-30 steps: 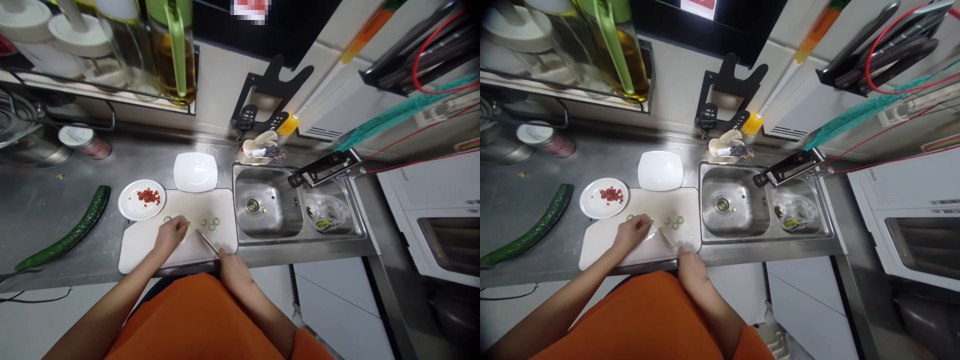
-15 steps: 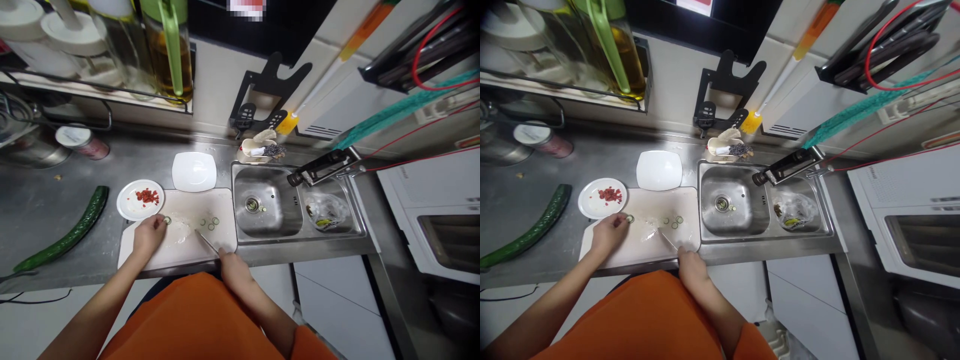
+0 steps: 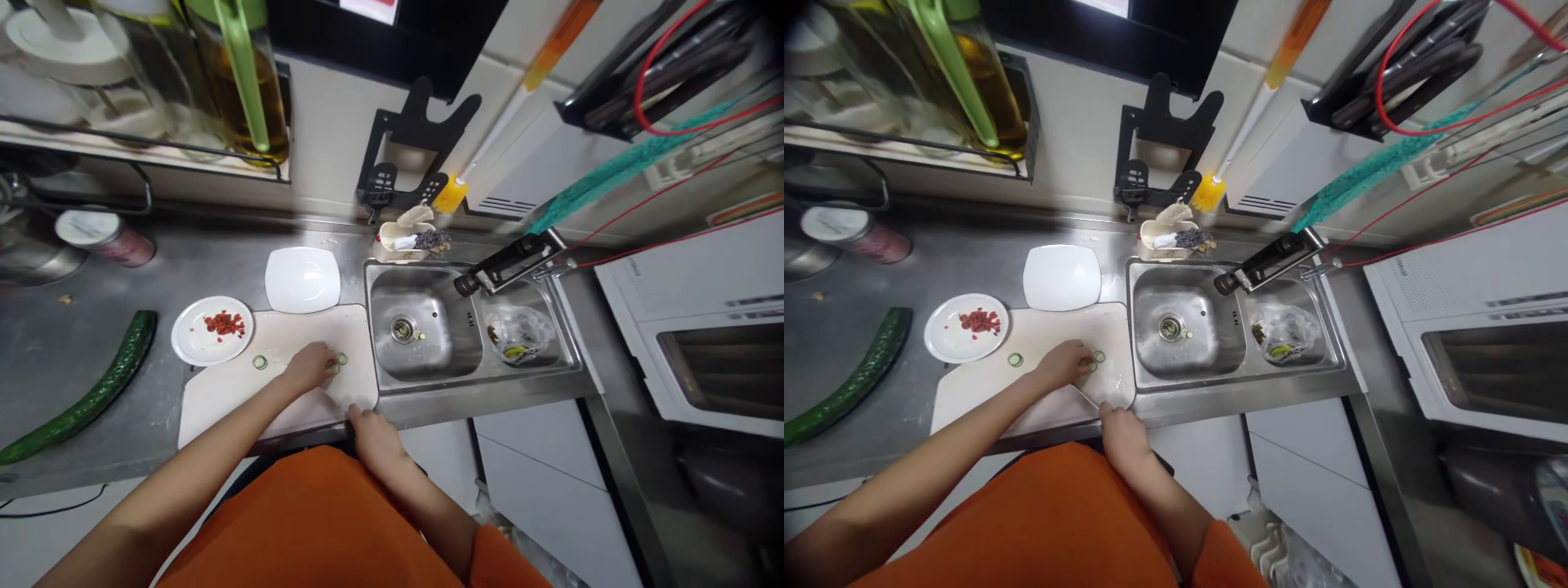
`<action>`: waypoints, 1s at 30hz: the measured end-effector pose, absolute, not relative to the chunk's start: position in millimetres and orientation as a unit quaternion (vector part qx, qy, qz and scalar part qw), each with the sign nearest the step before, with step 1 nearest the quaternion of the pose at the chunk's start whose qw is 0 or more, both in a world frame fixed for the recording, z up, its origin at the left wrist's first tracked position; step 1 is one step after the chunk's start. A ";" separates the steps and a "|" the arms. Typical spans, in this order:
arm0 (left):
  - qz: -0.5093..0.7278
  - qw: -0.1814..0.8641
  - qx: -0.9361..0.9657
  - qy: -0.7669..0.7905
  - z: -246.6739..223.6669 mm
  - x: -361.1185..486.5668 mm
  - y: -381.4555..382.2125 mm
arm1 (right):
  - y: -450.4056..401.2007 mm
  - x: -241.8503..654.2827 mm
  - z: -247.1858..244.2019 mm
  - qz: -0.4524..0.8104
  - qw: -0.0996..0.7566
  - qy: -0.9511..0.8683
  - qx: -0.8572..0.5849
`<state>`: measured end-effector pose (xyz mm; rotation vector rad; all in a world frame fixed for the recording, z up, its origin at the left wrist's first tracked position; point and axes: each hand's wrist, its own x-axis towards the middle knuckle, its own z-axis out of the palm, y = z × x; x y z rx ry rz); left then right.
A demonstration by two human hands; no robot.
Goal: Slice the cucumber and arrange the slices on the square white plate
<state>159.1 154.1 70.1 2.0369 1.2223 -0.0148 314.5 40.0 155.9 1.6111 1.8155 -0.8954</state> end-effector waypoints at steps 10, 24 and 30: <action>-0.046 0.372 0.787 0.490 73.3 168.4 156.4 | 39.5 315.6 155.3 -0.350 0.273 0.662 0.605; 0.087 0.398 0.607 0.682 80.5 109.5 132.8 | 41.2 319.5 146.8 -0.357 0.255 0.675 0.593; 0.091 0.342 0.612 0.708 70.8 99.5 113.1 | 45.4 313.9 143.5 -0.353 0.251 0.677 0.595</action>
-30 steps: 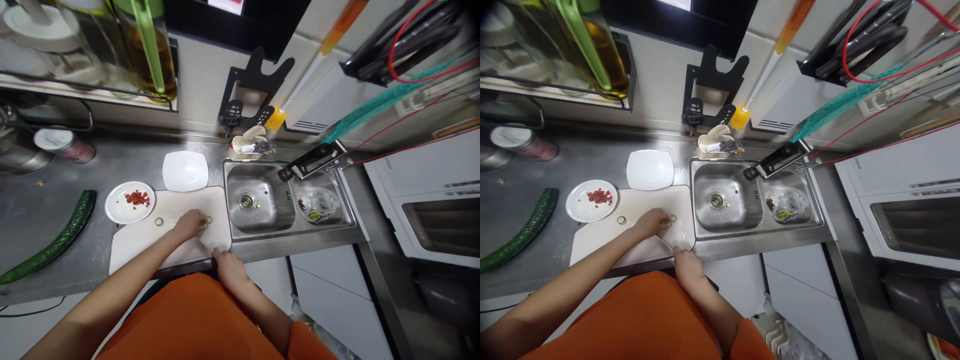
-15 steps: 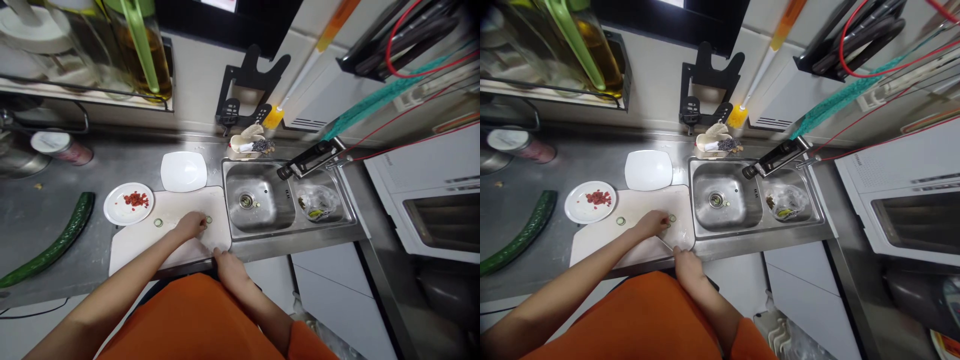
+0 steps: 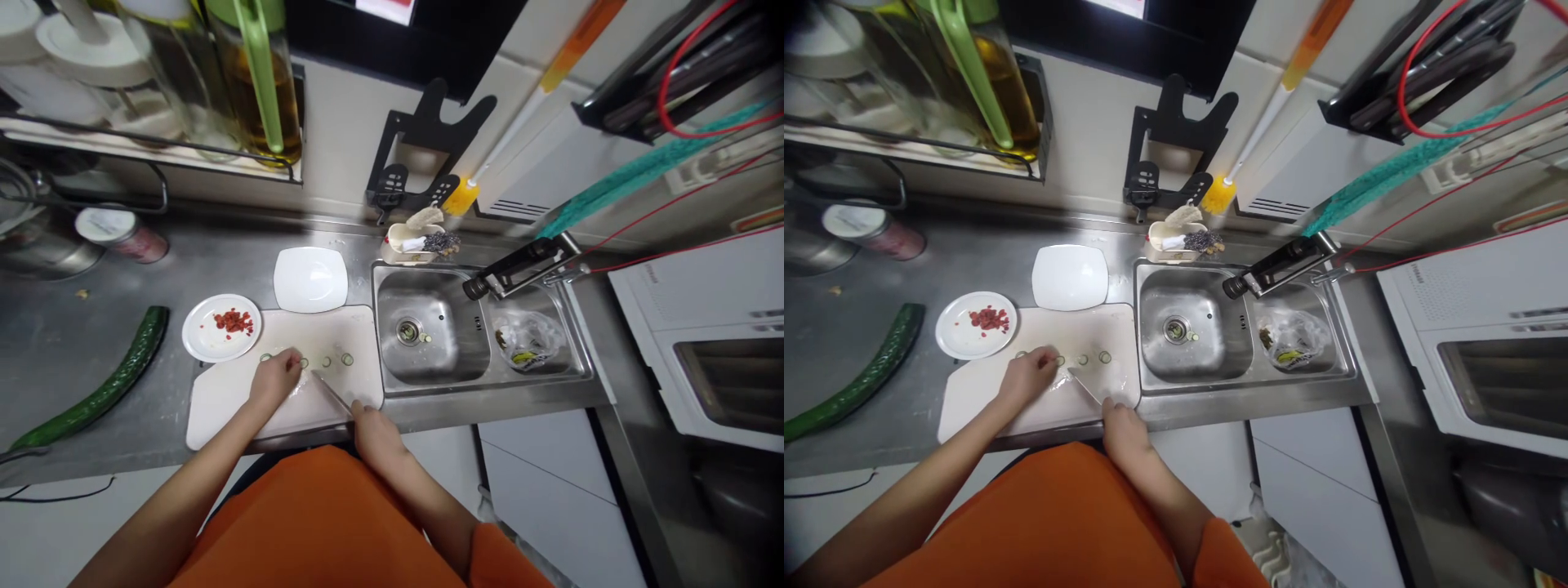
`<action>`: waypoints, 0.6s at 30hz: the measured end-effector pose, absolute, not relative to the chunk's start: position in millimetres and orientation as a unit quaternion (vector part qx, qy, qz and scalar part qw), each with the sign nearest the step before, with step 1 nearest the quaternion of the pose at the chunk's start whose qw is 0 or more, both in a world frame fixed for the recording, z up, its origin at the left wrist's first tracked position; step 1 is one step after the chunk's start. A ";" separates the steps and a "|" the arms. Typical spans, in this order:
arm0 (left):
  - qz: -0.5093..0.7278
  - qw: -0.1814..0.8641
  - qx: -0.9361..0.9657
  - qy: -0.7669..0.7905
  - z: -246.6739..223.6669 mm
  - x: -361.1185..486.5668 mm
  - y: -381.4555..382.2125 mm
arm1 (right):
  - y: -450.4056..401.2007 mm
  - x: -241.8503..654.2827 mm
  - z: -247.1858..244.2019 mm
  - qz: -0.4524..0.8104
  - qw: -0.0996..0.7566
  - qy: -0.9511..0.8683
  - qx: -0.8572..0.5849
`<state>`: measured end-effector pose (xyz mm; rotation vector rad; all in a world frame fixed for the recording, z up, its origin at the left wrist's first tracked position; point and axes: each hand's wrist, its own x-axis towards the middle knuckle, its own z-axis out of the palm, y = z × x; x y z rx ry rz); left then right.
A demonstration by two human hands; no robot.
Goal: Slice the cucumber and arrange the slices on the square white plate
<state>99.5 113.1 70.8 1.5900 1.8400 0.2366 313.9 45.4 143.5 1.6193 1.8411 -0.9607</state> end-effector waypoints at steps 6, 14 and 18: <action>0.167 0.260 0.681 0.664 46.9 94.6 94.7 | 48.2 304.8 143.9 -0.327 0.249 0.691 0.595; 0.192 0.246 0.686 0.658 35.0 95.1 88.2 | 58.1 286.1 147.0 -0.307 0.244 0.713 0.581; 0.195 0.246 0.687 0.655 33.7 95.1 89.8 | 60.0 281.9 146.0 -0.299 0.246 0.714 0.583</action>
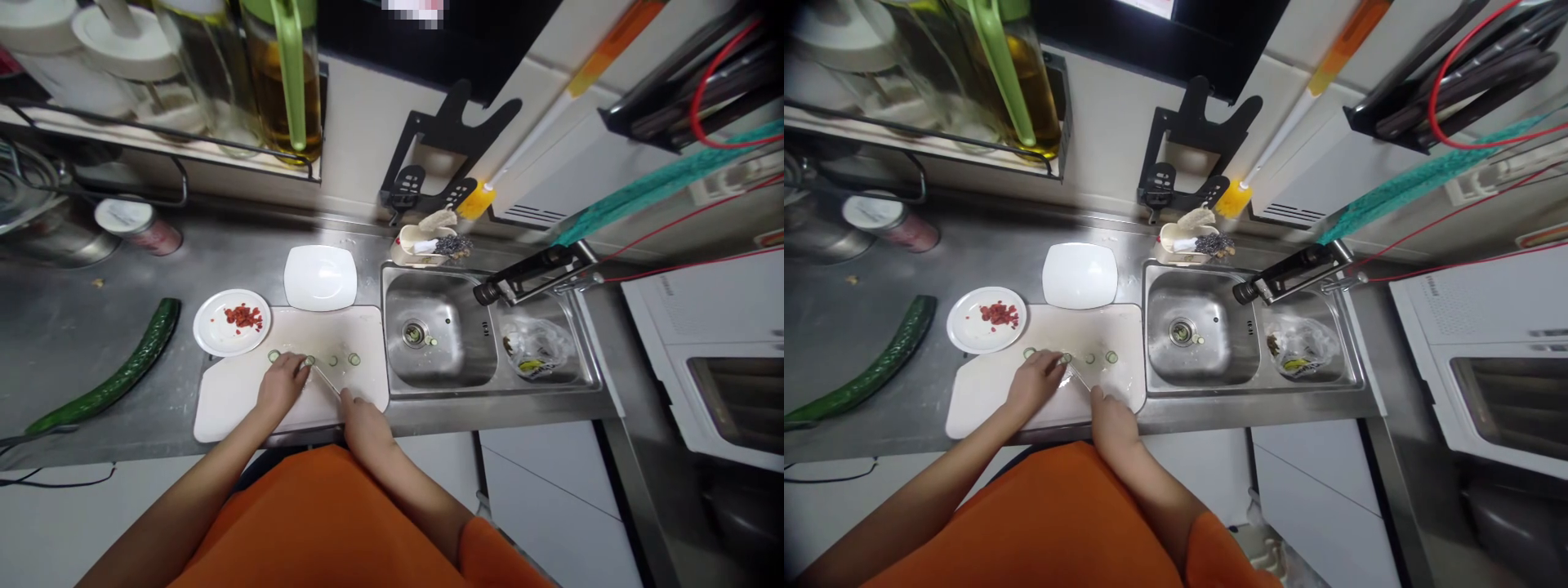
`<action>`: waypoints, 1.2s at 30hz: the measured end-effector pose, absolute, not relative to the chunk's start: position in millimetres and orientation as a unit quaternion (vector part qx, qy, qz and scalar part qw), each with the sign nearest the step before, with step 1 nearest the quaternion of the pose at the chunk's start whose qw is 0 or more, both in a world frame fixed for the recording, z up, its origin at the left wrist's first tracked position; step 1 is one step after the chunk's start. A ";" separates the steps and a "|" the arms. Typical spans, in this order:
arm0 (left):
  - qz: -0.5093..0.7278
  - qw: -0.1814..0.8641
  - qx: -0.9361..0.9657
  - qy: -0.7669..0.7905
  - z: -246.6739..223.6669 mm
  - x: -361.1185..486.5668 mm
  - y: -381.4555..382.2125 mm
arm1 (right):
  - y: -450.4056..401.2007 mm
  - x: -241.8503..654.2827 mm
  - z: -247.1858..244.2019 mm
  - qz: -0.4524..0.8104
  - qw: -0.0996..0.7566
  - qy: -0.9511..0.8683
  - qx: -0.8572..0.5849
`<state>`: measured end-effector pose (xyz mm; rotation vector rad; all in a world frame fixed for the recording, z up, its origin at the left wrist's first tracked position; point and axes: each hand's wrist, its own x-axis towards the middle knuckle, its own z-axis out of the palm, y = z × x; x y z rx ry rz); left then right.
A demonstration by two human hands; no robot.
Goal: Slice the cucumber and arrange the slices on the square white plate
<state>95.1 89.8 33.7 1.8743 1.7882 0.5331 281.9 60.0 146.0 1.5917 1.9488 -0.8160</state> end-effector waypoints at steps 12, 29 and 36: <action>0.171 0.274 0.675 0.663 34.4 95.2 90.7 | 62.1 277.1 145.8 -0.312 0.252 0.699 0.592; 0.186 0.299 0.636 0.687 49.4 99.9 101.2 | 58.1 293.5 162.2 -0.371 0.270 0.657 0.599; 0.162 0.356 0.571 0.722 66.6 91.9 101.5 | 53.4 301.1 162.7 -0.368 0.275 0.654 0.600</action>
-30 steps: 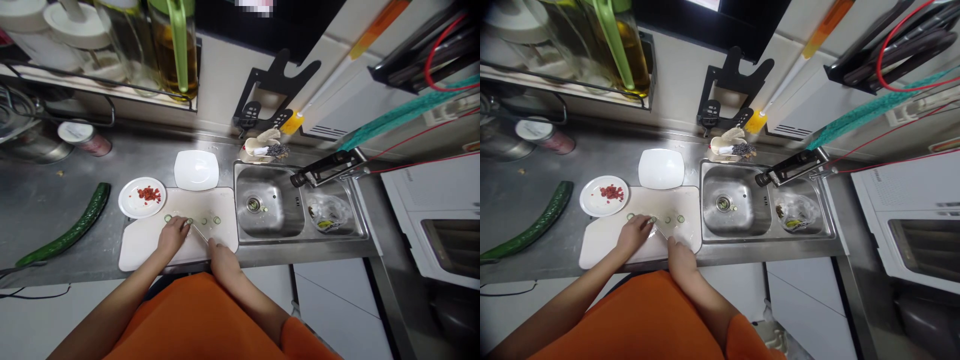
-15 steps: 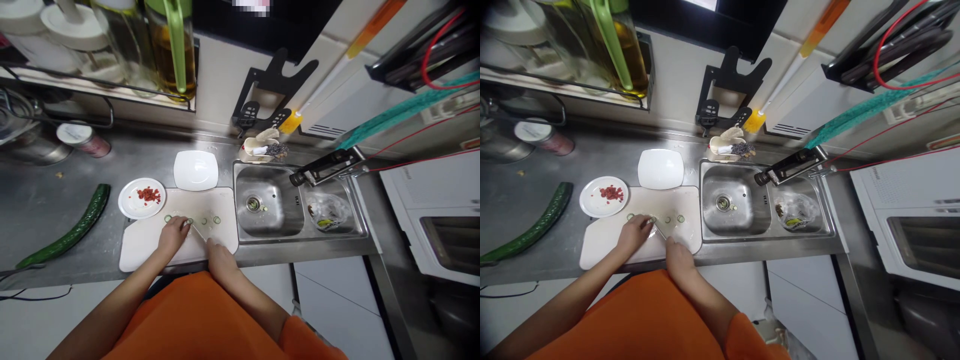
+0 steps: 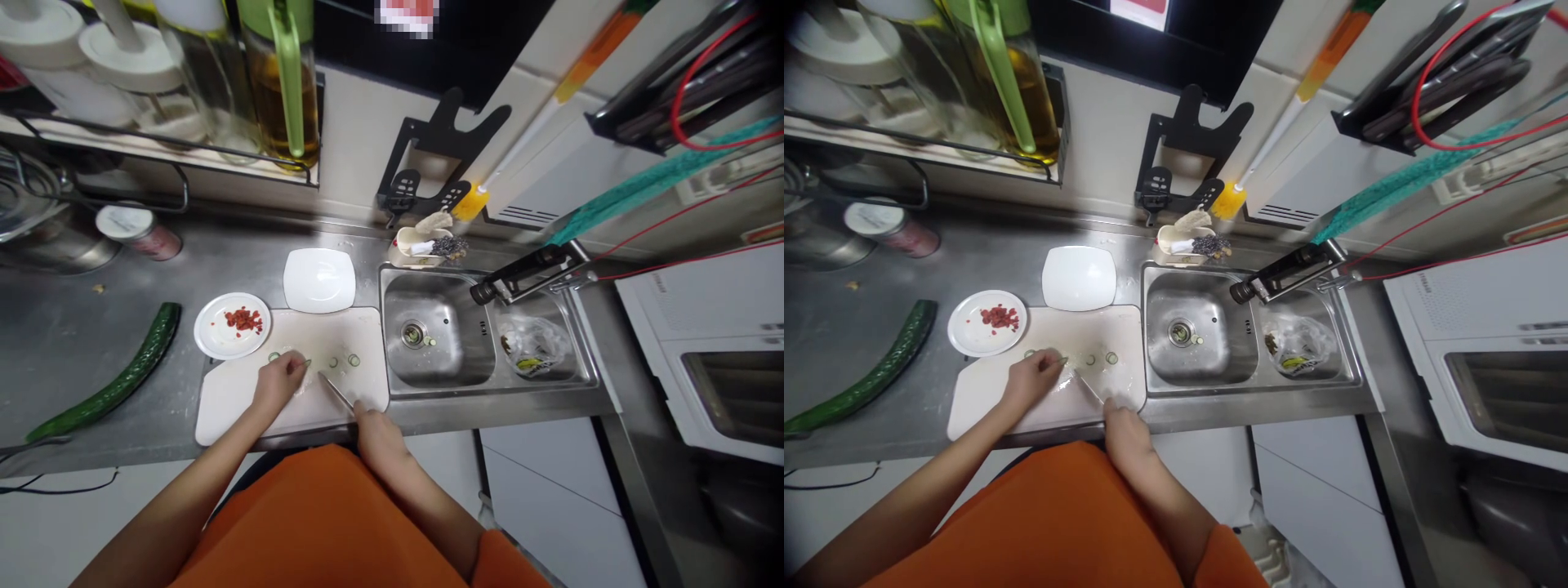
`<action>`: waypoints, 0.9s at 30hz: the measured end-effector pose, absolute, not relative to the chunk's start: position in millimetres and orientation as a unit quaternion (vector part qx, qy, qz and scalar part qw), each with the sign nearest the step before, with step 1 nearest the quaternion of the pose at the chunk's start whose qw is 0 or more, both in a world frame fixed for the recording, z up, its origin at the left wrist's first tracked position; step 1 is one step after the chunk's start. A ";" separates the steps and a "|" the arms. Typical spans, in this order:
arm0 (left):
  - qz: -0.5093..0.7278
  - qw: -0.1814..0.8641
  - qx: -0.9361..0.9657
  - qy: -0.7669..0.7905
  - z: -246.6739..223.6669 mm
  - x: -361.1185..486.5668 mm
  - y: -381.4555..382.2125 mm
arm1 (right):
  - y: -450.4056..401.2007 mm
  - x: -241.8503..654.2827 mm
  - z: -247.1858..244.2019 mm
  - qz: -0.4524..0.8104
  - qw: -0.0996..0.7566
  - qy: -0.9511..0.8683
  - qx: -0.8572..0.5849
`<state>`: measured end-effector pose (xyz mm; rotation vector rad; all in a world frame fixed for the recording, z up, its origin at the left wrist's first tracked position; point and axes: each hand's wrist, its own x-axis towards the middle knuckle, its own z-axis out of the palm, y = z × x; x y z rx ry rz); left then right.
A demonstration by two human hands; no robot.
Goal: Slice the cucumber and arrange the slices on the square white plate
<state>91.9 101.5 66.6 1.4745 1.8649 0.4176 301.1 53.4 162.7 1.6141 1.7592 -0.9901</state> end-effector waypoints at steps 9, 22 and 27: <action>0.181 0.324 0.468 0.802 62.8 42.8 99.4 | 51.7 304.3 156.7 -0.369 0.273 0.656 0.599; 0.207 0.286 0.599 0.719 73.2 66.4 109.4 | 47.5 305.5 155.0 -0.354 0.278 0.665 0.597; 0.163 0.359 0.732 0.555 69.8 118.7 145.2 | 43.9 306.2 154.5 -0.347 0.271 0.672 0.595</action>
